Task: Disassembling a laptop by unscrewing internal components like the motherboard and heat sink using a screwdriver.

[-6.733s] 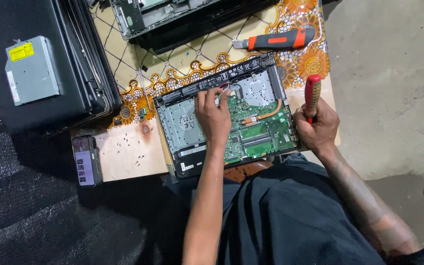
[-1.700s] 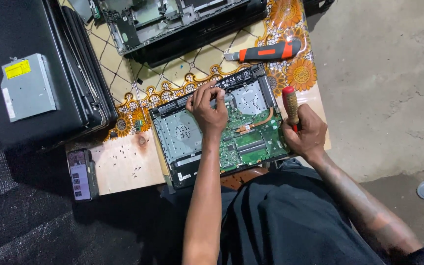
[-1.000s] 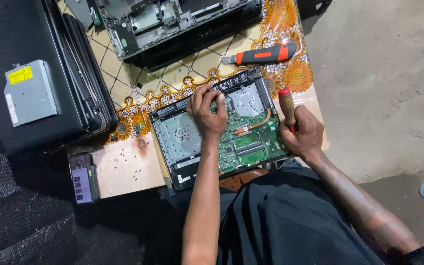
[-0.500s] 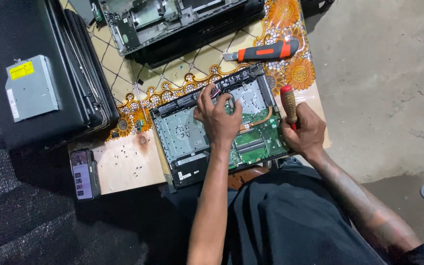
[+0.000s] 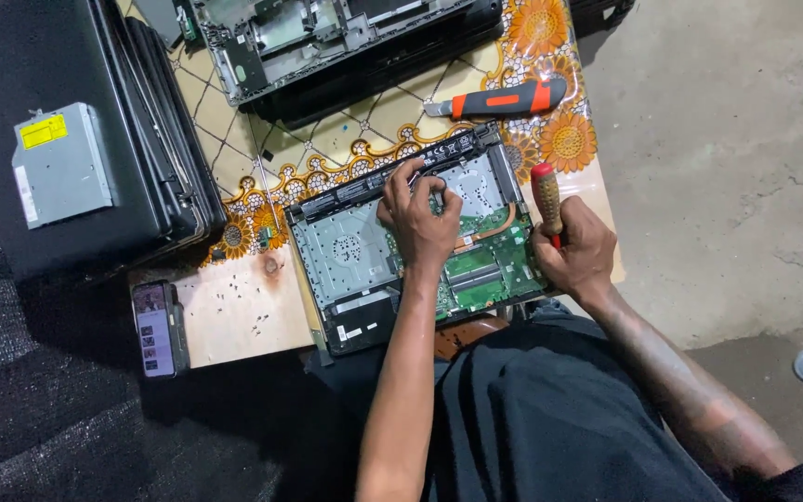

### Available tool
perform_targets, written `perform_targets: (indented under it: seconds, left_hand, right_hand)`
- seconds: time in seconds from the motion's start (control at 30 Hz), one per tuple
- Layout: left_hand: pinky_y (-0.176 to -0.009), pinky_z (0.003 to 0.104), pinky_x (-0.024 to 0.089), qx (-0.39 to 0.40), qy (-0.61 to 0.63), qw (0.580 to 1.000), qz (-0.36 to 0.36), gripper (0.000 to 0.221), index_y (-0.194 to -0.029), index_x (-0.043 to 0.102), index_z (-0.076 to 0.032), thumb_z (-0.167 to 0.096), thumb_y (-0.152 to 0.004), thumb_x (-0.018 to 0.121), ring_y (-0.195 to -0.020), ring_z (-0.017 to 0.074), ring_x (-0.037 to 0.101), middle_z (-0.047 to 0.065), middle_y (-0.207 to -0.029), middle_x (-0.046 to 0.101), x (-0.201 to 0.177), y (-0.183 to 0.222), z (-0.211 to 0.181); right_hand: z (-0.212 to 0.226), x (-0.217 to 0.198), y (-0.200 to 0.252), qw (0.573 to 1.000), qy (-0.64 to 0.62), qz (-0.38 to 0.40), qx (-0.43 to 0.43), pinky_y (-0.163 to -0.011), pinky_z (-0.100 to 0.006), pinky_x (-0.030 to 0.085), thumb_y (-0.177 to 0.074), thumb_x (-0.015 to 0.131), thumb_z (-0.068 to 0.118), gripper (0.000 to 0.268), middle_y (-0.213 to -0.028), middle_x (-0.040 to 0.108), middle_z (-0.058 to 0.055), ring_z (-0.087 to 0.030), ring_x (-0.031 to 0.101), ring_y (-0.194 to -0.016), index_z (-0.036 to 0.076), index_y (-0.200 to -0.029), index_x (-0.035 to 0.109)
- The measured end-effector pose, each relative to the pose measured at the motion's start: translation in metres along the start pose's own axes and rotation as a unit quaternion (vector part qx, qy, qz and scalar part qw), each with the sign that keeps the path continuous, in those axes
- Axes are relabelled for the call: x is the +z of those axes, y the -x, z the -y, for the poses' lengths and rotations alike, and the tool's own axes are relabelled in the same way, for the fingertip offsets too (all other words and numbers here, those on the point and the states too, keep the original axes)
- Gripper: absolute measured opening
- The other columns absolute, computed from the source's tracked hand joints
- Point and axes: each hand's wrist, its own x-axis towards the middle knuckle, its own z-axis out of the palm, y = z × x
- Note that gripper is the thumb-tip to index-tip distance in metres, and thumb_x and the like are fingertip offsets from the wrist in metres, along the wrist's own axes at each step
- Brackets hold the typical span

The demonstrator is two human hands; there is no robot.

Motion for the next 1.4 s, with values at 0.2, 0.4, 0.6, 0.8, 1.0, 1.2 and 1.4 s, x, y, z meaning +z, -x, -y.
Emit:
perform_targets:
  seconds: [0.2, 0.4, 0.6, 0.8, 1.0, 1.2, 1.4]
  left_hand:
    - [-0.096, 0.057, 0.036, 0.006, 0.008, 1.000, -0.014, 0.005, -0.086, 0.060, -0.016, -0.019, -0.082, 0.059, -0.128, 0.0253, 0.044, 0.002, -0.125, 0.050, -0.001, 0.001, -0.002]
    - [-0.096, 0.055, 0.033, 0.011, 0.010, 1.000, 0.001, 0.004, -0.090, 0.058, -0.018, -0.021, -0.088, 0.056, -0.127, 0.0234, 0.044, -0.002, -0.122, 0.051, 0.001, 0.002, 0.002]
    - [-0.096, 0.055, 0.033, 0.013, 0.021, 1.000, 0.006, 0.004, -0.090, 0.058, -0.020, -0.023, -0.089, 0.059, -0.126, 0.0216, 0.046, -0.004, -0.119, 0.053, -0.001, 0.001, 0.003]
    - [-0.100, 0.057, 0.033, 0.013, 0.047, 0.999, 0.023, 0.025, -0.101, 0.061, -0.017, -0.022, -0.077, 0.067, -0.130, 0.0262, 0.044, 0.002, -0.132, 0.051, -0.014, 0.005, -0.004]
    - [-0.101, 0.058, 0.032, -0.006, 0.037, 0.998, -0.057, 0.029, -0.104, 0.061, -0.014, -0.018, -0.075, 0.063, -0.132, 0.0329, 0.040, 0.009, -0.136, 0.046, -0.032, 0.030, -0.008]
    - [-0.098, 0.051, 0.033, 0.000, -0.001, 0.998, -0.063, 0.020, -0.094, 0.065, -0.016, -0.024, -0.077, 0.060, -0.125, 0.0287, 0.044, 0.005, -0.128, 0.048, -0.018, 0.035, 0.003]
    - [-0.097, 0.052, 0.032, 0.016, 0.007, 0.998, -0.060, 0.023, -0.093, 0.068, -0.017, -0.025, -0.073, 0.065, -0.128, 0.0269, 0.044, 0.002, -0.125, 0.051, -0.010, 0.038, 0.014]
  right_hand:
    - [0.010, -0.004, -0.003, 1.000, -0.017, -0.006, 0.000, -0.054, -0.040, 0.044, -0.079, 0.066, 0.015, 0.024, -0.063, 0.038, -0.011, -0.043, 0.054, -0.067, 0.012, -0.069, 0.044]
    - [0.004, -0.002, -0.001, 1.000, -0.007, 0.002, -0.001, -0.054, -0.042, 0.043, -0.080, 0.066, 0.017, 0.026, -0.064, 0.037, -0.011, -0.043, 0.053, -0.067, 0.012, -0.070, 0.043]
    - [0.003, -0.001, 0.000, 1.000, -0.001, 0.006, 0.007, -0.053, -0.044, 0.042, -0.080, 0.067, 0.017, 0.025, -0.064, 0.038, -0.010, -0.042, 0.053, -0.067, 0.012, -0.071, 0.044]
    - [0.006, -0.006, -0.003, 0.998, -0.046, 0.022, 0.047, -0.052, -0.043, 0.041, -0.078, 0.071, 0.016, 0.024, -0.062, 0.042, -0.015, -0.042, 0.055, -0.063, 0.011, -0.072, 0.049]
    - [0.018, -0.001, -0.024, 0.985, -0.160, 0.028, 0.056, -0.050, -0.034, 0.041, -0.076, 0.070, 0.006, 0.017, -0.057, 0.044, -0.012, -0.028, 0.053, -0.054, 0.009, -0.073, 0.055]
    - [0.088, 0.015, -0.067, 0.961, -0.219, 0.146, 0.084, -0.058, -0.038, 0.045, -0.071, 0.072, 0.011, 0.013, -0.059, 0.053, -0.014, -0.024, 0.057, -0.062, 0.007, -0.074, 0.059]
    - [0.104, 0.053, -0.087, 0.961, -0.029, 0.256, 0.105, -0.066, -0.050, 0.047, -0.070, 0.074, 0.024, 0.023, -0.067, 0.062, -0.018, -0.044, 0.065, -0.079, 0.008, -0.085, 0.066]
